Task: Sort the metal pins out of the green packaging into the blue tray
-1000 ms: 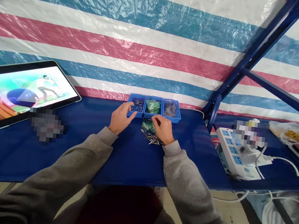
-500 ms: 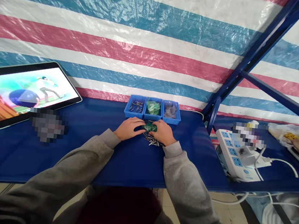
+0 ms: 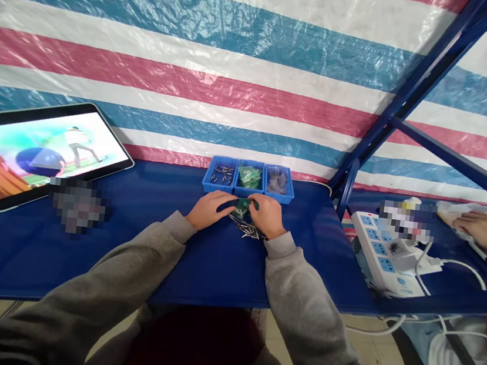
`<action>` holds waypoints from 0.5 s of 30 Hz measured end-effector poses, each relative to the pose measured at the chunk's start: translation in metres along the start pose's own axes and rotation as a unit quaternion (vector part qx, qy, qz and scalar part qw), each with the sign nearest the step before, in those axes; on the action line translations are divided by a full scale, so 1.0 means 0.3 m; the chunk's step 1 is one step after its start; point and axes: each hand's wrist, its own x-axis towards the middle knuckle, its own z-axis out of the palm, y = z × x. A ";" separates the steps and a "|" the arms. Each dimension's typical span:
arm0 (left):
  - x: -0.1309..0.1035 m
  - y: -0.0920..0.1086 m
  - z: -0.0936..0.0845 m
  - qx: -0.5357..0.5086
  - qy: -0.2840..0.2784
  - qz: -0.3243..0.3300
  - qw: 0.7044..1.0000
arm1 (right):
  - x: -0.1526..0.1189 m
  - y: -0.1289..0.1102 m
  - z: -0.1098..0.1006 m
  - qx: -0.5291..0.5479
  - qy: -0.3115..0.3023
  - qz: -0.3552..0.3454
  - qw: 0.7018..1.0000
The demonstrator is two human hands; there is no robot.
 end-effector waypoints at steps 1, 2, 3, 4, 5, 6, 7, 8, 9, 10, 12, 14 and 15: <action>0.001 0.006 -0.002 -0.032 0.029 -0.012 0.999 | -0.001 0.000 0.000 0.028 0.022 -0.021 0.999; 0.002 0.013 -0.004 -0.068 0.054 -0.023 0.996 | -0.002 -0.002 -0.001 0.060 0.040 -0.044 0.996; 0.003 0.020 -0.006 -0.101 0.070 -0.033 0.992 | -0.003 -0.006 -0.002 0.093 0.054 -0.066 0.992; 0.004 0.027 -0.007 -0.129 0.079 -0.041 0.988 | -0.005 -0.011 -0.003 0.124 0.063 -0.082 0.987; 0.005 0.034 -0.007 -0.149 0.083 -0.047 0.984 | -0.006 -0.017 -0.005 0.152 0.069 -0.091 0.982; 0.006 0.041 -0.008 -0.163 0.089 -0.053 0.981 | -0.007 -0.023 -0.006 0.177 0.072 -0.093 0.977; 0.007 0.047 -0.008 -0.173 0.099 -0.061 0.978 | -0.007 -0.027 -0.007 0.199 0.073 -0.087 0.973; 0.007 0.052 -0.009 -0.183 0.111 -0.070 0.974 | -0.006 -0.030 -0.006 0.219 0.073 -0.074 0.970; 0.007 0.057 -0.010 -0.195 0.124 -0.081 0.970 | -0.005 -0.031 -0.005 0.236 0.072 -0.055 0.968; 0.008 0.062 -0.011 -0.212 0.135 -0.092 0.964 | -0.004 -0.030 -0.003 0.251 0.069 -0.034 0.965; 0.009 0.069 -0.013 -0.249 0.142 -0.108 0.952 | -0.001 -0.025 0.002 0.273 0.055 -0.003 0.960; 0.011 0.074 -0.013 -0.286 0.143 -0.120 0.940 | 0.000 -0.020 0.007 0.286 0.041 0.004 0.957; 0.012 0.075 -0.012 -0.305 0.148 -0.125 0.932 | -0.001 -0.019 0.010 0.290 0.037 0.003 0.956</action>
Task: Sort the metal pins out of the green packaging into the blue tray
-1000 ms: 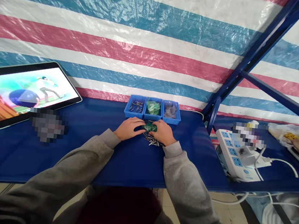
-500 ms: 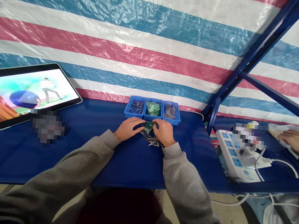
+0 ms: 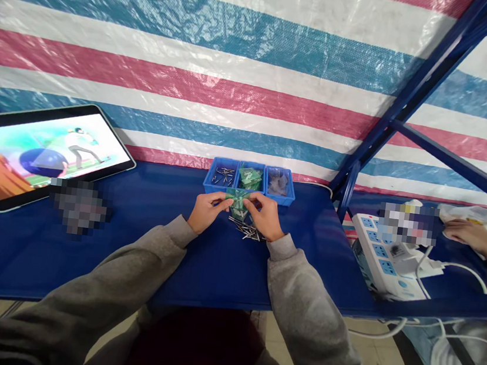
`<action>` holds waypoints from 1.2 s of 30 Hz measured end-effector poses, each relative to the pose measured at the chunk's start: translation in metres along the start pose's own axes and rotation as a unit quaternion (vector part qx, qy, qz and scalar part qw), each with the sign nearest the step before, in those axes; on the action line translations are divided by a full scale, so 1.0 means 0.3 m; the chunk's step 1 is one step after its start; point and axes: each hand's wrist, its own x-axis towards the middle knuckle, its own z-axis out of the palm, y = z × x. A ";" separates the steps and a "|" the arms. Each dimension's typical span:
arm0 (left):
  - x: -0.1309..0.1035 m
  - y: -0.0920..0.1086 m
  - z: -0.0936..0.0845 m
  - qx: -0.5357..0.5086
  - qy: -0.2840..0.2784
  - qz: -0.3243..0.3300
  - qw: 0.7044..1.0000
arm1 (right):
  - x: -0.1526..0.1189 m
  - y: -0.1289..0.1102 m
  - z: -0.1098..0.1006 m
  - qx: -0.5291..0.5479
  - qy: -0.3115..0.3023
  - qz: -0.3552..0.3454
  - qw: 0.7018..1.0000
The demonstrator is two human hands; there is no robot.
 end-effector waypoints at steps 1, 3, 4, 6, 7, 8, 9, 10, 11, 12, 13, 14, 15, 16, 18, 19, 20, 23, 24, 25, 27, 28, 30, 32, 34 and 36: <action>0.000 0.000 0.002 -0.020 0.006 -0.006 1.000 | -0.002 0.001 0.002 0.005 0.000 -0.003 1.000; 0.001 -0.002 0.005 -0.057 0.017 -0.012 0.998 | -0.007 0.001 0.005 0.018 0.004 -0.010 1.000; 0.001 -0.002 0.006 -0.072 0.019 -0.014 0.997 | -0.009 -0.001 0.006 0.023 0.006 -0.017 1.000; 0.001 -0.001 0.008 -0.094 0.012 -0.016 0.995 | -0.012 -0.006 0.005 0.019 0.008 -0.040 0.999; 0.001 0.000 0.008 -0.104 0.006 -0.018 0.994 | -0.013 -0.009 0.004 0.010 0.007 -0.057 0.998; 0.002 0.001 0.008 -0.115 0.000 -0.023 0.993 | -0.012 -0.013 0.002 -0.003 0.005 -0.076 0.997; 0.002 0.002 0.008 -0.126 -0.007 -0.028 0.992 | -0.011 -0.016 0.000 -0.015 0.005 -0.096 0.995; 0.003 0.003 0.008 -0.136 -0.016 -0.035 0.990 | -0.010 -0.019 -0.002 -0.027 0.006 -0.116 0.993; 0.005 0.003 0.007 -0.142 -0.031 -0.042 0.988 | -0.008 -0.021 -0.004 -0.039 0.008 -0.132 0.990; 0.006 0.003 0.006 -0.143 -0.046 -0.049 0.987 | -0.006 -0.022 -0.006 -0.049 0.012 -0.144 0.988; 0.008 0.004 0.003 -0.135 -0.058 -0.051 0.988 | -0.004 -0.022 -0.007 -0.056 0.016 -0.151 0.987; 0.011 0.004 -0.002 -0.115 -0.064 -0.047 0.990 | -0.002 -0.020 -0.009 -0.062 0.019 -0.151 0.986; 0.013 0.005 -0.007 -0.085 -0.065 -0.032 0.994 | -0.001 -0.018 -0.010 -0.068 0.022 -0.147 0.987; 0.015 0.007 -0.012 -0.050 -0.062 -0.009 0.997 | 0.000 -0.016 -0.011 -0.073 0.025 -0.140 0.987; 0.017 0.012 -0.022 0.014 -0.062 0.048 0.997 | 0.000 -0.012 -0.013 -0.084 0.030 -0.126 0.988; 0.017 0.014 -0.026 0.036 -0.067 0.069 0.995 | 0.000 -0.011 -0.014 -0.088 0.030 -0.121 0.988; 0.016 0.015 -0.027 0.051 -0.069 0.078 0.993 | -0.001 -0.011 -0.014 -0.089 0.029 -0.116 0.989; 0.008 0.016 -0.022 0.043 -0.056 0.044 0.997 | -0.005 -0.017 -0.010 -0.072 0.029 -0.082 0.994; 0.005 0.015 -0.018 0.026 -0.050 0.023 0.998 | -0.006 -0.019 -0.008 -0.061 0.034 -0.067 0.995; 0.003 0.013 -0.015 0.005 -0.047 0.003 0.999 | -0.008 -0.021 -0.006 -0.048 0.039 -0.055 0.997; 0.002 0.006 -0.010 -0.035 -0.045 -0.033 0.998 | -0.010 -0.023 -0.003 -0.021 0.041 -0.043 0.998; 0.003 0.002 -0.008 -0.051 -0.045 -0.048 0.997 | -0.011 -0.023 -0.002 -0.009 0.037 -0.043 0.998; 0.008 -0.006 -0.006 -0.084 -0.038 -0.074 0.993 | -0.012 -0.020 -0.004 0.008 0.020 -0.047 0.999; 0.014 -0.010 -0.006 -0.116 -0.025 -0.088 0.989 | -0.014 -0.016 -0.006 0.006 0.000 -0.064 0.998; 0.019 -0.007 -0.006 -0.139 -0.016 -0.090 0.986 | -0.014 -0.014 -0.006 -0.012 -0.014 -0.092 0.996; 0.020 0.003 -0.008 -0.155 -0.022 -0.092 0.983 | -0.013 -0.014 -0.004 -0.033 -0.020 -0.126 0.991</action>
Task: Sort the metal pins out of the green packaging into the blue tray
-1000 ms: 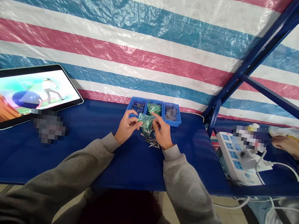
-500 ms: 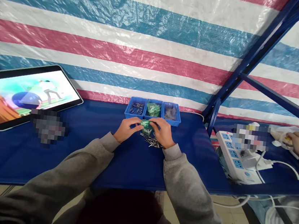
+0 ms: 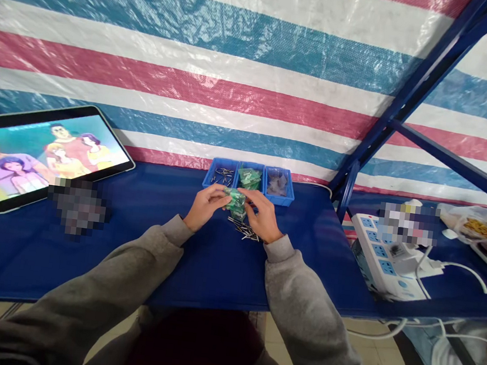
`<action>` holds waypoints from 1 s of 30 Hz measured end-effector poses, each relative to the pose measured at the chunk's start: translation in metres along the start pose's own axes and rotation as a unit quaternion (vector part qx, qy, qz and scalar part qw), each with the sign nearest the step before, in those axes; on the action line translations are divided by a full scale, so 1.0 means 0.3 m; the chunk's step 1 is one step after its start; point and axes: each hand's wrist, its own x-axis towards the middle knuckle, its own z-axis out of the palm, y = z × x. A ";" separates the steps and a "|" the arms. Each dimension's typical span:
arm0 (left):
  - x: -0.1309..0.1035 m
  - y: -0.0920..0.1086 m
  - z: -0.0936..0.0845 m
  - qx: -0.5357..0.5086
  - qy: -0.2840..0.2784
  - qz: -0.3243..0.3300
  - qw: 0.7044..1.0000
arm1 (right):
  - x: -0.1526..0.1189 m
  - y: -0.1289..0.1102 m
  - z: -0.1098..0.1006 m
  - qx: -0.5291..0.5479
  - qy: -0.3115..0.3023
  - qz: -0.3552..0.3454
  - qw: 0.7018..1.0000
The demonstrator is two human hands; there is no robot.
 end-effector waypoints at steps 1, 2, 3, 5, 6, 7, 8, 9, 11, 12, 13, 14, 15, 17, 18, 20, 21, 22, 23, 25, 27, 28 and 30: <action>-0.002 0.006 0.002 -0.007 -0.006 -0.003 1.000 | 0.001 -0.001 0.002 -0.010 0.003 -0.016 1.000; -0.006 0.012 0.004 -0.012 -0.012 -0.006 1.000 | 0.003 -0.002 0.004 -0.018 0.009 -0.028 0.999; -0.009 0.017 0.006 -0.015 -0.017 -0.010 1.000 | 0.005 -0.004 0.005 -0.024 0.016 -0.035 0.999; -0.016 0.024 0.009 -0.001 -0.017 -0.006 1.000 | 0.009 -0.007 0.008 -0.030 0.025 -0.024 0.999; -0.018 0.025 0.010 0.018 -0.014 0.002 1.000 | 0.010 -0.009 0.009 -0.027 0.023 -0.004 0.999; -0.019 0.025 0.010 0.041 -0.012 0.015 0.999 | 0.011 -0.009 0.009 -0.018 0.019 0.020 0.999; -0.020 0.023 0.009 0.062 -0.012 0.030 0.998 | 0.011 -0.009 0.010 -0.004 0.018 0.047 0.999; -0.019 0.020 0.009 0.075 -0.015 0.041 0.996 | 0.010 -0.009 0.012 0.014 0.020 0.074 0.997; -0.018 0.013 0.008 0.068 -0.031 0.043 0.996 | 0.008 -0.007 0.014 0.054 0.042 0.117 0.991; -0.018 0.010 0.009 0.054 -0.035 0.037 0.997 | 0.007 -0.006 0.016 0.073 0.054 0.131 0.987; -0.018 0.009 0.010 0.041 -0.037 0.028 0.998 | 0.006 -0.006 0.017 0.091 0.062 0.141 0.984; -0.018 0.008 0.012 0.033 -0.036 0.018 0.999 | 0.006 -0.006 0.018 0.108 0.063 0.148 0.981; -0.019 0.009 0.013 0.027 -0.031 0.013 0.999 | 0.005 -0.006 0.018 0.123 0.060 0.153 0.979; -0.018 0.014 0.015 0.012 -0.012 0.009 1.000 | 0.005 -0.007 0.016 0.148 0.051 0.164 0.974; -0.017 0.017 0.015 -0.001 -0.003 0.006 1.000 | 0.006 -0.008 0.013 0.153 0.053 0.163 0.973; -0.013 0.021 0.012 -0.040 0.003 -0.004 0.999 | 0.008 -0.010 0.007 0.135 0.056 0.138 0.980; -0.010 0.021 0.010 -0.058 -0.005 -0.013 0.998 | 0.010 -0.010 0.004 0.111 0.053 0.113 0.986; -0.008 0.020 0.008 -0.072 -0.017 -0.023 0.997 | 0.011 -0.011 0.002 0.082 0.049 0.085 0.992; -0.006 0.019 0.007 -0.082 -0.029 -0.033 0.996 | 0.013 -0.011 0.000 0.051 0.047 0.058 0.996; -0.003 0.015 0.005 -0.087 -0.050 -0.041 0.994 | 0.016 -0.009 -0.002 0.002 0.046 0.030 0.998; -0.002 0.014 0.004 -0.071 -0.056 -0.035 0.995 | 0.016 -0.005 -0.002 -0.019 0.045 0.037 0.998; -0.002 0.015 0.003 -0.053 -0.053 -0.027 0.997 | 0.015 -0.003 0.000 -0.024 0.040 0.048 0.998; -0.003 0.020 0.000 0.000 -0.046 -0.004 0.999 | 0.013 0.000 0.004 -0.030 0.030 0.068 0.997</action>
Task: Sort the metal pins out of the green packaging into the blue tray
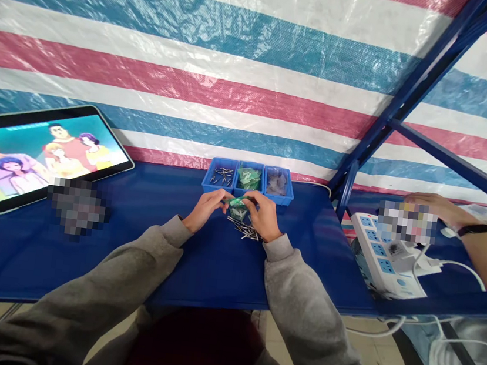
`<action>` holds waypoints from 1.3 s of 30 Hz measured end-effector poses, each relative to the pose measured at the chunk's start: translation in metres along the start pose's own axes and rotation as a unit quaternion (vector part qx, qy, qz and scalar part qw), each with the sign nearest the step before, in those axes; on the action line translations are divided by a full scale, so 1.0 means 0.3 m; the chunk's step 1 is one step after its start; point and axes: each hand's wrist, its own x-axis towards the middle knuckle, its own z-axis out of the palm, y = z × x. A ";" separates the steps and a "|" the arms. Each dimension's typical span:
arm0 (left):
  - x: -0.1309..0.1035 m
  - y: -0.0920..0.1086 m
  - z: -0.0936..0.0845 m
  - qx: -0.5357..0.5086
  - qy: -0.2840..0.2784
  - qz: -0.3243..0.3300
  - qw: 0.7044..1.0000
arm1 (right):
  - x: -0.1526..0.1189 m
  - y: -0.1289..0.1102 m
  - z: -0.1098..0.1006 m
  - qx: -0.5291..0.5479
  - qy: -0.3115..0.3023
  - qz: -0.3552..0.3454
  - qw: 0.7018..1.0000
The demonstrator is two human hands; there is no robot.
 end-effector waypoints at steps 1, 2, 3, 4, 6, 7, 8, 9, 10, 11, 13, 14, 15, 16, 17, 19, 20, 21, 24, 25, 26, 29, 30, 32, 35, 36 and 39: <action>-0.002 0.003 -0.001 0.032 0.002 0.009 0.999 | -0.001 0.000 0.003 -0.001 0.002 0.006 1.000; -0.005 0.006 -0.001 0.060 -0.001 0.014 0.998 | -0.003 0.000 0.006 0.001 0.006 0.010 1.000; -0.008 0.008 0.001 0.080 -0.010 0.014 0.997 | -0.004 -0.001 0.009 0.004 0.010 0.015 1.000; -0.012 0.009 0.004 0.089 -0.025 0.006 0.996 | -0.005 -0.003 0.011 0.007 0.016 0.021 1.000; -0.019 0.011 0.012 0.074 -0.051 -0.019 0.996 | -0.007 -0.008 0.012 0.013 0.031 0.030 0.999; -0.022 0.011 0.016 0.056 -0.059 -0.029 0.996 | -0.007 -0.011 0.011 0.017 0.039 0.030 0.999; -0.024 0.011 0.019 0.036 -0.060 -0.034 0.997 | -0.008 -0.015 0.008 0.022 0.046 0.023 0.998; -0.024 0.011 0.021 0.017 -0.052 -0.035 0.998 | -0.008 -0.018 0.004 0.028 0.047 0.009 0.998; -0.023 0.010 0.021 0.000 -0.041 -0.033 0.999 | -0.007 -0.021 0.000 0.033 0.042 -0.012 0.998; -0.022 0.010 0.021 -0.013 -0.030 -0.032 0.999 | -0.007 -0.023 -0.003 0.036 0.030 -0.035 0.998; -0.018 0.009 0.018 -0.031 -0.007 -0.031 0.999 | -0.005 -0.024 -0.008 0.028 0.003 -0.073 0.997; -0.016 0.008 0.016 -0.037 -0.002 -0.033 0.999 | -0.003 -0.023 -0.008 0.018 -0.003 -0.080 0.997; -0.016 0.007 0.015 -0.040 -0.003 -0.036 0.999 | -0.002 -0.020 -0.008 0.008 -0.003 -0.079 0.997; -0.016 0.005 0.014 -0.042 -0.007 -0.040 0.998 | 0.000 -0.016 -0.006 0.001 0.003 -0.072 0.997; -0.016 0.003 0.013 -0.039 -0.013 -0.042 0.998 | 0.001 -0.011 -0.005 -0.002 0.011 -0.061 0.998; -0.016 -0.002 0.011 -0.012 -0.018 -0.032 0.999 | 0.003 0.002 -0.002 0.002 0.031 -0.028 0.999; -0.016 -0.005 0.010 0.015 -0.011 -0.018 1.000 | 0.004 0.008 0.000 0.007 0.039 -0.009 0.999; -0.016 -0.008 0.009 0.047 0.000 -0.003 0.999 | 0.003 0.014 0.002 0.016 0.042 0.010 0.999; -0.012 -0.011 0.007 0.098 0.034 0.020 0.994 | -0.001 0.026 0.011 0.056 0.020 0.058 0.997; -0.010 -0.010 0.007 0.090 0.034 0.014 0.995 | -0.003 0.027 0.014 0.070 0.007 0.069 0.995; -0.008 -0.007 0.007 0.071 0.026 0.003 0.997 | -0.005 0.026 0.016 0.079 0.000 0.077 0.994; -0.005 0.008 0.006 0.013 -0.013 -0.032 0.999 | -0.008 0.014 0.013 0.083 -0.002 0.052 0.995; -0.005 0.013 0.005 -0.003 -0.022 -0.040 0.999 | -0.007 0.009 0.009 0.078 -0.003 0.024 0.997; -0.005 0.019 0.002 -0.032 -0.026 -0.052 0.998 | -0.004 0.001 0.000 0.060 -0.012 -0.037 0.997; -0.006 0.017 -0.003 -0.075 -0.029 -0.081 0.993 | 0.002 -0.002 -0.012 0.027 -0.016 -0.093 0.995; -0.006 0.014 -0.004 -0.087 -0.034 -0.095 0.991 | 0.004 -0.001 -0.014 0.019 -0.015 -0.100 0.995; -0.005 0.003 -0.004 -0.097 -0.047 -0.132 0.985 | 0.006 0.006 -0.011 0.007 -0.013 -0.093 0.996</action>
